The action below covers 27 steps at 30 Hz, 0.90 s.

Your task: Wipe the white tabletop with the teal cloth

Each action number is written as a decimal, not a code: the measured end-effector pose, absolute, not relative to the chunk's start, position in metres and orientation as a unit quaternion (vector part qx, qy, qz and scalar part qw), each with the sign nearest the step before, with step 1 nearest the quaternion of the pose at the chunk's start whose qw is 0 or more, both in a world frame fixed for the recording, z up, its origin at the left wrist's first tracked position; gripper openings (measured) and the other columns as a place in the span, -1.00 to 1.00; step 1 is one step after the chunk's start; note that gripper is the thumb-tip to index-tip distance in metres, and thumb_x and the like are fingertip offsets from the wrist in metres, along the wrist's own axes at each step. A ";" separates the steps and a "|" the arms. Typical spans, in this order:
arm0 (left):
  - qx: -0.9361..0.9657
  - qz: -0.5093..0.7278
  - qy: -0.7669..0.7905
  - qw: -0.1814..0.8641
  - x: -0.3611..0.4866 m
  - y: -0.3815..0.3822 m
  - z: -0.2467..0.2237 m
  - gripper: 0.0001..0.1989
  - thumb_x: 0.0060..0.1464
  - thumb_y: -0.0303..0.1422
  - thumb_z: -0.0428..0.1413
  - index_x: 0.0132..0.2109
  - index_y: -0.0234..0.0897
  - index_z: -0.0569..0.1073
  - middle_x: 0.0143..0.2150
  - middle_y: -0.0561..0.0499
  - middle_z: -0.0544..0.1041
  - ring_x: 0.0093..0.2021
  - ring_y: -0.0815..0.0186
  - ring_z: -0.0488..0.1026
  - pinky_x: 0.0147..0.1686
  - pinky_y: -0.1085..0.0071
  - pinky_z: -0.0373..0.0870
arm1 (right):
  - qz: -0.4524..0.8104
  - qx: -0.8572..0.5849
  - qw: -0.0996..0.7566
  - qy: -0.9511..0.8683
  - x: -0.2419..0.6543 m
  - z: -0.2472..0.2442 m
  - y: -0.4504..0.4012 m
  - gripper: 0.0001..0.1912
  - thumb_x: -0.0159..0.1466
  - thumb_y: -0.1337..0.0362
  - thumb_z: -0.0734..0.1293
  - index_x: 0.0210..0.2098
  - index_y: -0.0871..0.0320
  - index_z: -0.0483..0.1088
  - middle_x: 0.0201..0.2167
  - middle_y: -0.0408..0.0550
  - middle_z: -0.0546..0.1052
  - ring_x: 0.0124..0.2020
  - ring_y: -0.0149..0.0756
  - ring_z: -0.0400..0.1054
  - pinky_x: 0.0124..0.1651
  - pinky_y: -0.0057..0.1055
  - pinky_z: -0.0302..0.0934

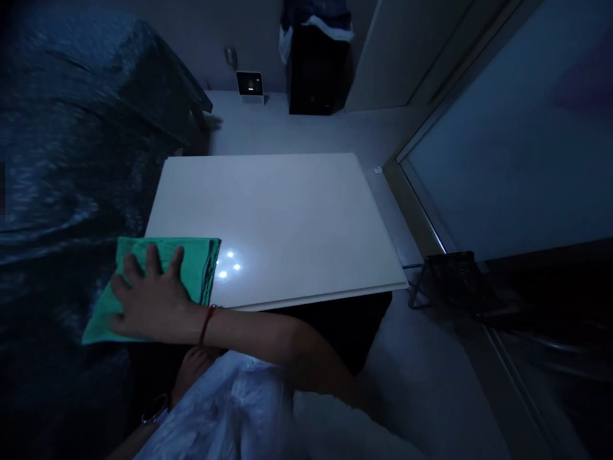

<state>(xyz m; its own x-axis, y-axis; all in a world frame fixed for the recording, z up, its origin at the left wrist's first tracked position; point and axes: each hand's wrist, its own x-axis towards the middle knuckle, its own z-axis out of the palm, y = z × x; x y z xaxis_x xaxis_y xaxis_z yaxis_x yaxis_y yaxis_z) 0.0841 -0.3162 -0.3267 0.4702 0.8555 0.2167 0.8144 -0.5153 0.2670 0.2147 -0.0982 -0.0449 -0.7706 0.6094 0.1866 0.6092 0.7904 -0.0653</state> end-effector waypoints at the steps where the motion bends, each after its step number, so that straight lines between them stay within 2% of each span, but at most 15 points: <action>1: 0.855 0.168 0.488 0.056 0.084 -0.316 -0.327 -0.44 0.56 -0.39 -0.20 0.07 0.00 0.74 0.02 0.04 0.81 -0.01 0.21 0.77 0.12 0.22 0.61 | -0.008 -0.314 0.097 -0.944 0.214 -0.045 -0.101 -0.20 0.49 -0.25 0.09 0.56 -0.11 0.40 0.66 -0.18 0.29 0.64 0.30 0.17 0.43 0.31 0.35; 4: 0.853 0.176 0.490 0.039 0.085 -0.316 -0.326 -0.37 0.58 -0.41 -0.27 0.02 -0.06 0.74 -0.07 -0.04 0.82 -0.08 0.20 0.77 0.07 0.20 0.61 | -0.017 -0.288 0.099 -0.953 0.230 -0.046 -0.104 -0.23 0.51 -0.29 0.10 0.56 -0.19 0.38 0.65 -0.24 0.31 0.65 0.18 0.16 0.44 0.22 0.38; 6: 0.856 0.168 0.488 0.041 0.085 -0.315 -0.323 -0.39 0.59 -0.38 -0.26 0.06 -0.07 0.73 -0.05 -0.04 0.81 -0.06 0.20 0.76 0.11 0.21 0.60 | -0.005 -0.284 0.101 -0.953 0.252 -0.047 -0.105 -0.23 0.55 -0.28 0.08 0.58 -0.16 0.35 0.66 -0.18 0.29 0.64 0.16 0.16 0.44 0.25 0.38; 8: 0.859 0.154 0.486 0.046 0.085 -0.316 -0.319 -0.44 0.58 -0.36 -0.21 0.12 -0.07 0.72 0.04 -0.01 0.81 0.02 0.21 0.75 0.20 0.22 0.56 | 0.027 -0.310 0.094 -0.946 0.283 -0.048 -0.104 -0.23 0.57 -0.28 0.08 0.61 -0.12 0.31 0.68 -0.11 0.24 0.66 0.19 0.12 0.47 0.34 0.33; 11: 0.861 0.139 0.486 0.054 0.084 -0.315 -0.317 -0.49 0.55 -0.39 -0.15 0.15 -0.02 0.72 0.15 0.05 0.78 0.11 0.22 0.73 0.28 0.22 0.50 | 0.101 -0.402 0.069 -0.907 0.340 -0.053 -0.103 -0.23 0.59 -0.24 0.15 0.65 -0.08 0.25 0.70 0.00 0.17 0.70 0.29 0.01 0.54 0.53 0.13; 14: 0.861 0.135 0.487 0.056 0.082 -0.313 -0.319 -0.52 0.50 -0.42 -0.07 0.13 0.02 0.74 0.15 0.09 0.78 0.10 0.22 0.74 0.26 0.23 0.49 | 0.139 -0.525 0.060 -0.838 0.402 -0.059 -0.105 -0.23 0.56 -0.18 0.24 0.66 -0.10 0.25 0.70 0.10 0.17 0.70 0.43 -0.04 0.53 0.71 -0.03; 16: 0.862 0.139 0.484 0.051 0.082 -0.311 -0.319 -0.53 0.49 -0.42 -0.06 0.10 0.04 0.75 0.13 0.12 0.79 0.06 0.22 0.75 0.24 0.25 0.51 | 0.127 -0.605 0.062 -0.783 0.444 -0.064 -0.109 -0.25 0.56 -0.13 0.22 0.66 -0.12 0.23 0.71 0.11 0.15 0.70 0.51 -0.07 0.48 0.82 -0.09; 18: 0.865 0.147 0.478 0.040 0.082 -0.309 -0.318 -0.50 0.52 -0.41 -0.10 0.07 0.04 0.76 0.10 0.13 0.80 0.01 0.24 0.76 0.20 0.27 0.53 | 0.107 -0.675 0.055 -0.728 0.484 -0.067 -0.114 -0.25 0.57 -0.09 0.15 0.69 -0.11 0.18 0.72 0.13 0.12 0.70 0.56 -0.11 0.42 0.89 -0.08; 22: 0.872 0.152 0.465 0.020 0.084 -0.306 -0.311 -0.42 0.61 -0.38 -0.20 0.04 -0.04 0.77 0.05 0.07 0.81 -0.01 0.27 0.76 0.17 0.28 0.54 | 0.076 -0.766 0.026 -0.638 0.541 -0.070 -0.111 -0.23 0.60 -0.07 0.05 0.70 0.02 0.12 0.73 0.23 0.07 0.71 0.56 -0.14 0.38 0.89 -0.01; 27: 0.872 0.155 0.464 0.014 0.087 -0.303 -0.305 -0.43 0.61 -0.39 -0.19 0.04 -0.02 0.76 0.05 0.09 0.81 -0.03 0.27 0.76 0.14 0.25 0.58 | 0.049 -0.803 0.049 -0.591 0.561 -0.065 -0.052 -0.21 0.60 -0.06 0.02 0.67 0.17 0.17 0.71 0.44 0.03 0.64 0.62 0.02 0.38 0.74 0.16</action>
<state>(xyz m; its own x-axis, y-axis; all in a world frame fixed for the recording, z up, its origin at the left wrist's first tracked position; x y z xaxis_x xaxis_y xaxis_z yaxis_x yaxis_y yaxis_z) 0.0871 -0.3030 -0.3050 0.5211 0.8137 0.2577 0.8049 -0.5689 0.1688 0.5610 -0.0518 -0.0653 0.2959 0.9550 -0.0211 0.9453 -0.2959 -0.1372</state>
